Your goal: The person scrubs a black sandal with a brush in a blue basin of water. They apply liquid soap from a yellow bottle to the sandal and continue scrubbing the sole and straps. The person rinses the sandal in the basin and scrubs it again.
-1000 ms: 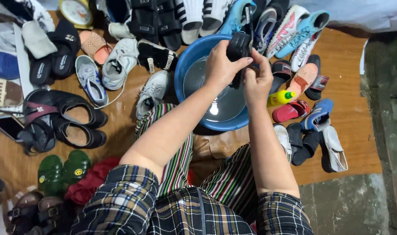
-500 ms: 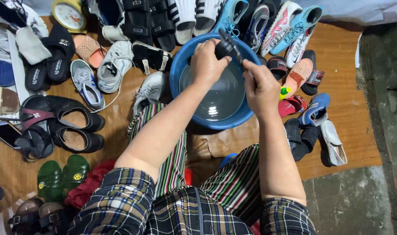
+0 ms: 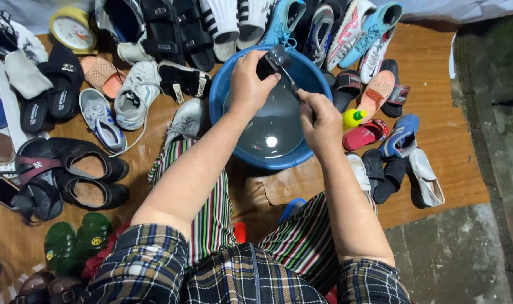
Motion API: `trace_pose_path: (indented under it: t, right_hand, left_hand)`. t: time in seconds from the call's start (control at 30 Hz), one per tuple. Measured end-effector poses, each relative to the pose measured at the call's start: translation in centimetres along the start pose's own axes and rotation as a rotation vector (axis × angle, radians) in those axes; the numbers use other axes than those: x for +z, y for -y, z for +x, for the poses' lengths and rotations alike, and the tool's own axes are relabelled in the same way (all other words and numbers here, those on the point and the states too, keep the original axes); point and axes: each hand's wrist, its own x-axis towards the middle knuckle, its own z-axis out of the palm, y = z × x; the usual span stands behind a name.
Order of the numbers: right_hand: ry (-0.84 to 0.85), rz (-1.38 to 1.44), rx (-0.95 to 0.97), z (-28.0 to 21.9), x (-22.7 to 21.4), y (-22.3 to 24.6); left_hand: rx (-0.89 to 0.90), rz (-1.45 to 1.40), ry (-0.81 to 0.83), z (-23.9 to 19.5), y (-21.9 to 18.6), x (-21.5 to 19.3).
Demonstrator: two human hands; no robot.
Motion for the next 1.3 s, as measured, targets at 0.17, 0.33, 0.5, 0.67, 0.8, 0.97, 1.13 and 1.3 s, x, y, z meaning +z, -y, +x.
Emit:
trace_pose_path:
  t: [0.17,0.33,0.5,0.67,0.8,0.97,1.13,1.3]
  right_hand:
    - [-0.046,0.084,0.144,0.4,0.7,-2.5]
    - [-0.013,0.216,0.302,0.2,0.9,-3.3]
    - [0.056,0.354,0.502,0.5,1.1,-3.4]
    - [0.152,0.321,0.595,1.0,1.1,-4.6]
    - [0.173,0.668,0.517,1.8,0.5,-3.3]
    - [0.164,0.804,0.469,1.7,1.7,-4.6]
    - [0.179,0.804,0.421,1.5,2.1,-5.3]
    - [0.162,0.543,0.426,0.9,3.1,-5.2]
  left_hand:
    - [-0.012,-0.081,-0.007,0.0,-0.2,0.2]
    - [0.026,-0.124,-0.006,0.2,-0.2,-0.3]
    - [-0.008,-0.22,-0.001,0.1,-1.0,-1.4]
    - [0.007,-0.241,0.092,0.0,-1.8,-2.8]
    - [0.059,-0.231,0.233,-0.4,-3.4,-3.9]
    - [0.085,-0.189,0.364,-0.5,-3.1,-4.2]
    - [0.044,-0.131,0.49,-0.2,-2.3,-4.6]
    - [0.08,0.191,0.641,0.3,-1.6,-4.9]
